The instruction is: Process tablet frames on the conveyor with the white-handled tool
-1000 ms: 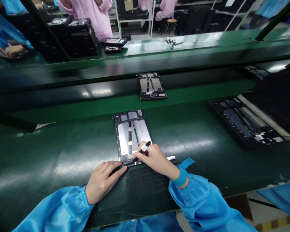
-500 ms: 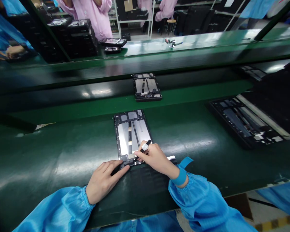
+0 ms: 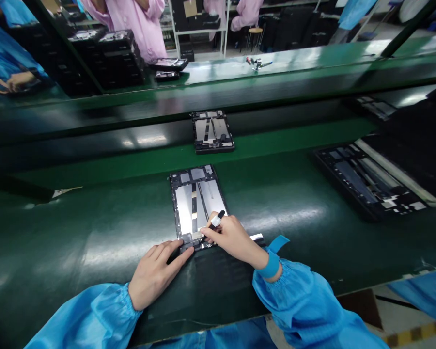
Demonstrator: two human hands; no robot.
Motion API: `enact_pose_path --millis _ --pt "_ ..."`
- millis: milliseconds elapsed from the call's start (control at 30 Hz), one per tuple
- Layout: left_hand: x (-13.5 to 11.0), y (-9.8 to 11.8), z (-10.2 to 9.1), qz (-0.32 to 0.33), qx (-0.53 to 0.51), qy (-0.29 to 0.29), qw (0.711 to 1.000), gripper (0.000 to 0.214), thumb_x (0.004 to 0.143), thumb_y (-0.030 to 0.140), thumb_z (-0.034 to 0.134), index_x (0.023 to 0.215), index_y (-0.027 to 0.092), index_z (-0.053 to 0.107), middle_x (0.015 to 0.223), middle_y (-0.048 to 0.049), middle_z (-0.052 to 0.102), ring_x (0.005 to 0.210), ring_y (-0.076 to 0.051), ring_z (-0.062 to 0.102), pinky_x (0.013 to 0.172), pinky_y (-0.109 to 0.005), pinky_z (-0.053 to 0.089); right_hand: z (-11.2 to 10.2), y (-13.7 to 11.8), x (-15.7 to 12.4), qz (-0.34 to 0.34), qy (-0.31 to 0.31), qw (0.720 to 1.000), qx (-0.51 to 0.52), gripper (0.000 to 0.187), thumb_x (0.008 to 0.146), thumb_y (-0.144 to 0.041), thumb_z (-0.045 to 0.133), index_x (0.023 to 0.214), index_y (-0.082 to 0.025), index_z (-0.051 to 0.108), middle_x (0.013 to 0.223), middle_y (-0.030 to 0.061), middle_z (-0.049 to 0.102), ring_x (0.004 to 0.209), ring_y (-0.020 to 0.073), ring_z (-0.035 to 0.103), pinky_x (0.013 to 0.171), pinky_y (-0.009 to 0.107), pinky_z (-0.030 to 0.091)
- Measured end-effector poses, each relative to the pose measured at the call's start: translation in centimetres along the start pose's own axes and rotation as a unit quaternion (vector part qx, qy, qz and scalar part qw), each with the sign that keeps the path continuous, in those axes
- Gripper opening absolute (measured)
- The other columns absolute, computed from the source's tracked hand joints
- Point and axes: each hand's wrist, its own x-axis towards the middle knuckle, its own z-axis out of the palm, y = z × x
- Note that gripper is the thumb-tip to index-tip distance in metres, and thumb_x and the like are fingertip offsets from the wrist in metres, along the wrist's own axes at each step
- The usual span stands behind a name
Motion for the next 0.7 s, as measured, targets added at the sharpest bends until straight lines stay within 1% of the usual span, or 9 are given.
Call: enact_pose_path --millis 200,300,333,400,467,500,567,633,700 --pt "1.5 0.9 -0.3 -0.023 0.016 -0.048 0.998 0.036 0.096 0.020 0.048 0.132 0.027 0.053 0.115 -0.0126 0.058 0.092 -0.025 0.057 0.074 -0.038 0.051 0.2 0.1 0.0 -0.015 0.012 0.999 -0.031 0.019 0.086 -0.034 0.065 0.074 -0.021 0.058 0.062 0.0003 0.068 0.063 0.0208 0.071 0.053 0.025 0.051" --pt "1.7 0.3 -0.3 -0.017 -0.016 -0.053 0.998 0.035 0.097 0.022 0.048 0.131 0.027 0.053 0.120 -0.0115 0.058 0.092 -0.023 0.058 0.075 -0.038 0.052 0.2 0.7 0.0 -0.014 0.026 1.000 -0.007 0.021 0.085 -0.035 0.067 0.073 -0.022 0.056 0.058 -0.0015 0.063 0.058 0.0196 0.068 0.049 0.026 0.049" --pt "1.5 -0.1 -0.3 -0.005 -0.035 -0.049 0.998 0.034 0.098 0.021 0.047 0.131 0.026 0.053 0.124 -0.0114 0.057 0.095 -0.023 0.058 0.078 -0.038 0.053 0.1 1.0 0.1 -0.021 0.050 0.998 0.013 0.022 0.084 -0.037 0.068 0.073 -0.022 0.056 0.059 -0.0016 0.062 0.057 0.0192 0.067 0.050 0.026 0.049" --pt "0.9 -1.0 -0.3 0.021 -0.073 -0.031 0.997 0.034 0.099 0.017 0.042 0.131 0.022 0.053 0.131 -0.0114 0.055 0.103 -0.022 0.057 0.084 -0.037 0.053 -0.2 1.9 0.4 -0.046 0.152 0.985 0.065 0.026 0.081 -0.042 0.070 0.071 -0.022 0.056 0.065 -0.0003 0.061 0.065 0.0197 0.066 0.058 0.028 0.052" --pt "0.4 -1.7 -0.1 0.035 -0.095 -0.004 0.995 0.033 0.100 0.015 0.040 0.129 0.020 0.054 0.132 -0.0114 0.056 0.107 -0.021 0.057 0.086 -0.035 0.052 -0.6 2.6 1.0 -0.060 0.266 0.953 0.131 0.030 0.078 -0.047 0.073 0.072 -0.022 0.056 0.072 0.0006 0.060 0.075 0.0207 0.065 0.066 0.029 0.052" --pt "0.3 -1.9 -0.1 0.035 -0.099 0.011 0.994 0.031 0.100 0.016 0.041 0.127 0.019 0.055 0.130 -0.0113 0.058 0.106 -0.020 0.057 0.086 -0.035 0.052 -0.7 2.9 1.3 -0.057 0.295 0.940 0.162 0.032 0.077 -0.049 0.073 0.073 -0.023 0.055 0.073 0.0004 0.059 0.077 0.0208 0.064 0.066 0.029 0.052" --pt "0.3 -2.0 0.0 0.033 -0.103 0.048 0.993 0.024 0.099 0.020 0.046 0.120 0.018 0.060 0.120 -0.0100 0.064 0.102 -0.020 0.059 0.084 -0.034 0.051 -0.6 3.0 1.9 -0.044 0.288 0.933 0.211 0.036 0.077 -0.054 0.071 0.076 -0.024 0.052 0.069 -0.0014 0.058 0.070 0.0192 0.062 0.058 0.027 0.050" --pt "0.5 -1.7 0.0 0.032 -0.101 0.075 0.992 0.020 0.099 0.026 0.050 0.112 0.016 0.062 0.109 -0.0081 0.067 0.096 -0.020 0.060 0.081 -0.032 0.050 0.2 2.5 2.5 -0.046 0.242 0.942 0.229 0.038 0.078 -0.057 0.069 0.075 -0.023 0.051 0.064 -0.0034 0.056 0.061 0.0166 0.060 0.053 0.025 0.048" --pt "0.6 -1.3 -0.1 0.030 -0.077 0.066 0.994 0.026 0.101 0.032 0.046 0.113 0.016 0.062 0.105 -0.0081 0.068 0.092 -0.020 0.061 0.077 -0.033 0.049 1.7 1.8 3.2 -0.057 0.190 0.951 0.239 0.040 0.075 -0.058 0.070 0.073 -0.021 0.054 0.063 -0.0035 0.057 0.060 0.0153 0.060 0.055 0.025 0.049"
